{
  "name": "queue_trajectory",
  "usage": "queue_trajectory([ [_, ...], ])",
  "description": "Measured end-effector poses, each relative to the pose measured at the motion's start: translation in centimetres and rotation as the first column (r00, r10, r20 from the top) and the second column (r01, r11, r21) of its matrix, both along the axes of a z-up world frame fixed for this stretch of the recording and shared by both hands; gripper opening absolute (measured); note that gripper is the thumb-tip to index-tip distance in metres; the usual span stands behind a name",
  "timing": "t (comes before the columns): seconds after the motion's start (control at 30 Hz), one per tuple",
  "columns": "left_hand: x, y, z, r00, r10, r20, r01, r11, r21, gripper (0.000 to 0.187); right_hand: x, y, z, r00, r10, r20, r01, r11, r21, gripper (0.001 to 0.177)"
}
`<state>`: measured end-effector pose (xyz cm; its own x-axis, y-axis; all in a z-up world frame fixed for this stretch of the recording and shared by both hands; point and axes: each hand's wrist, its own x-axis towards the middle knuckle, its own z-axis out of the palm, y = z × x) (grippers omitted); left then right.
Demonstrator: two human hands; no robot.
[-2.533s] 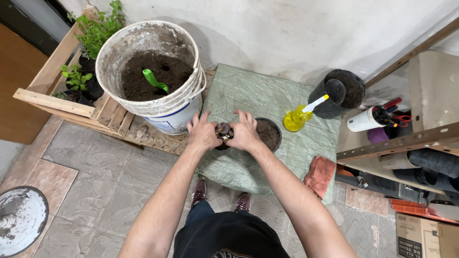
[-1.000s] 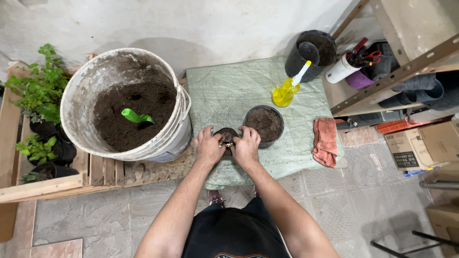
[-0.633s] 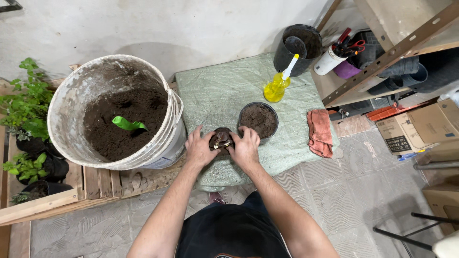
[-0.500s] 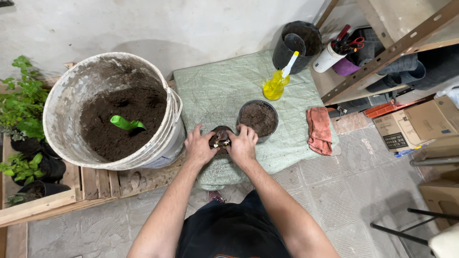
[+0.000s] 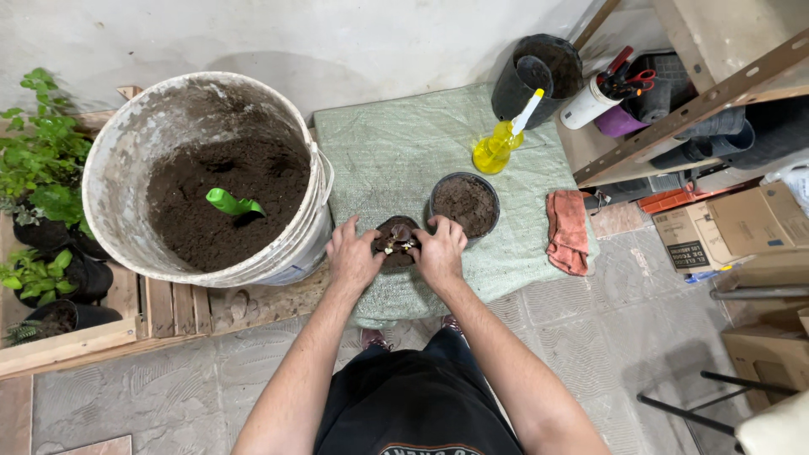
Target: The person scoops soil into small pots, places bulbs or seeds inside, and waters them using a spray bottle.
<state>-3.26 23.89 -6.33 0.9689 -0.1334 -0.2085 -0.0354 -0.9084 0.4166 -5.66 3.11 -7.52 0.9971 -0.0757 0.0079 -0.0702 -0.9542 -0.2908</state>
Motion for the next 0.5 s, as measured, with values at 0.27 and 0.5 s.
queue_trajectory([
  [0.27,-0.3,0.2,-0.2,1.000,0.011,0.004,-0.011,1.000,0.008,0.048,-0.4,-0.2,-0.1,0.997,0.016,0.072,-0.014,1.000,-0.018,0.053],
  [0.5,1.0,-0.3,-0.1,1.000,-0.017,0.019,0.017,1.000,-0.008,0.049,0.2,-1.1,-0.3,0.995,0.024,0.101,-0.027,0.999,0.027,0.046],
])
